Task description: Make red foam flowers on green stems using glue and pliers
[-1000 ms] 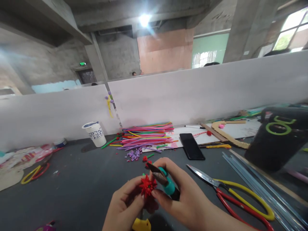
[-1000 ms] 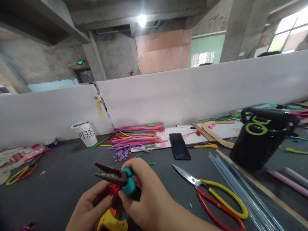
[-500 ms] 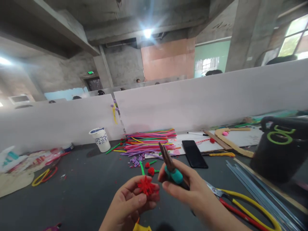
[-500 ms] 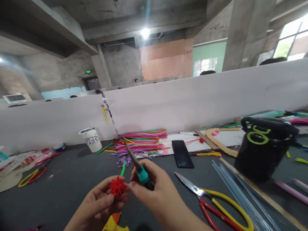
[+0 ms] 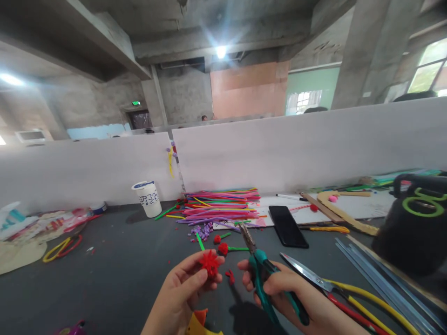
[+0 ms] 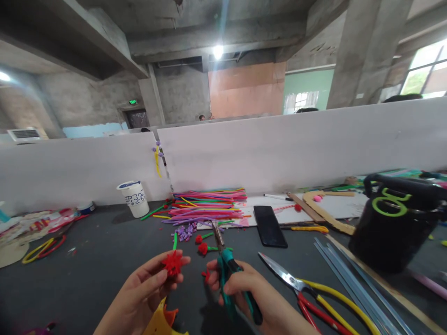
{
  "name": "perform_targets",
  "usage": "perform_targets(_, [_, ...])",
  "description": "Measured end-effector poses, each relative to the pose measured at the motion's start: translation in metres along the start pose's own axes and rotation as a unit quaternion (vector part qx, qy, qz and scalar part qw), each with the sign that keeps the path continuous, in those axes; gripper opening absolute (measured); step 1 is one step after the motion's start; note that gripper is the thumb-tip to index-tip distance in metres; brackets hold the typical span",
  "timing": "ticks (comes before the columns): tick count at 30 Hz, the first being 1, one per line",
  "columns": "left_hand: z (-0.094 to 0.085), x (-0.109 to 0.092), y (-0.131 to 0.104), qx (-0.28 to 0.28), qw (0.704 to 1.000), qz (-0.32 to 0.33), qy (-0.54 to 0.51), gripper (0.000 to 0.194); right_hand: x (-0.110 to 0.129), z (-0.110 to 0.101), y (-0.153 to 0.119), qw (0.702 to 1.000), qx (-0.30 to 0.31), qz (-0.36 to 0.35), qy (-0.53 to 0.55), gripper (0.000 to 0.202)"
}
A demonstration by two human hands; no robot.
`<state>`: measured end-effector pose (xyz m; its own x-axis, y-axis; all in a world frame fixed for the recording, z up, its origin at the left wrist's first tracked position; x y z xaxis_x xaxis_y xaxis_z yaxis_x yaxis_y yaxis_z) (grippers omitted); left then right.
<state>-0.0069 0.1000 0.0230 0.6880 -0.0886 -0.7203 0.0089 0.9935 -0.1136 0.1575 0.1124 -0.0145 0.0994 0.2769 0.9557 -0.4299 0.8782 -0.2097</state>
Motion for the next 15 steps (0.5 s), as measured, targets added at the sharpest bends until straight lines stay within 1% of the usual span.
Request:
perform_targets(2, [-0.009,0.004,-0.001,-0.009,1.0,-0.008,-0.001,0.034,-0.005,-0.003,-0.001,1.0,-0.005,0.004,-0.01,0.039])
perform_targets(4, [-0.013,0.005,-0.003,-0.014,1.0,-0.017,-0.006,0.033,-0.008,-0.008,-0.002,0.999,-0.013,0.007,-0.028,0.039])
perform_targets(7, [-0.014,0.009,-0.006,-0.017,0.999,-0.042,-0.014,0.03,-0.008,-0.013,-0.005,0.997,-0.031,0.007,-0.073,0.038])
perform_targets(9, [-0.013,0.012,-0.006,-0.019,0.998,-0.062,-0.013,0.031,-0.002,-0.013,-0.007,0.99,-0.05,-0.008,-0.129,0.03])
perform_targets(11, [-0.012,0.015,-0.006,-0.02,0.997,-0.072,-0.008,0.032,0.004,-0.013,-0.009,0.977,-0.075,-0.026,-0.198,0.021])
perform_targets(12, [-0.012,0.016,-0.006,-0.02,0.997,-0.074,-0.007,0.033,0.004,-0.013,-0.009,0.973,-0.084,-0.025,-0.215,0.018])
perform_targets(13, [-0.011,0.017,-0.006,-0.02,0.997,-0.076,-0.008,0.034,0.002,-0.013,-0.01,0.972,-0.09,-0.015,-0.216,0.017])
perform_targets(15, [-0.013,0.02,-0.006,-0.028,0.996,-0.081,-0.016,0.034,-0.009,-0.014,-0.009,0.981,-0.084,0.027,-0.173,0.02])
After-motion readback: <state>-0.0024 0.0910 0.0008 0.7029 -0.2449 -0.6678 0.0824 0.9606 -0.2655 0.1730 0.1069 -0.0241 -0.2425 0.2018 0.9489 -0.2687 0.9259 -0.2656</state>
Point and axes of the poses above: each hand's wrist, its own y-axis towards the middle knuckle, its own z-axis out of the palm, x = y × z, the point moved 10 cm from there along y, towards the middle knuckle, and after that the axes turned 15 degrees about -y, right-handed, at the moved point
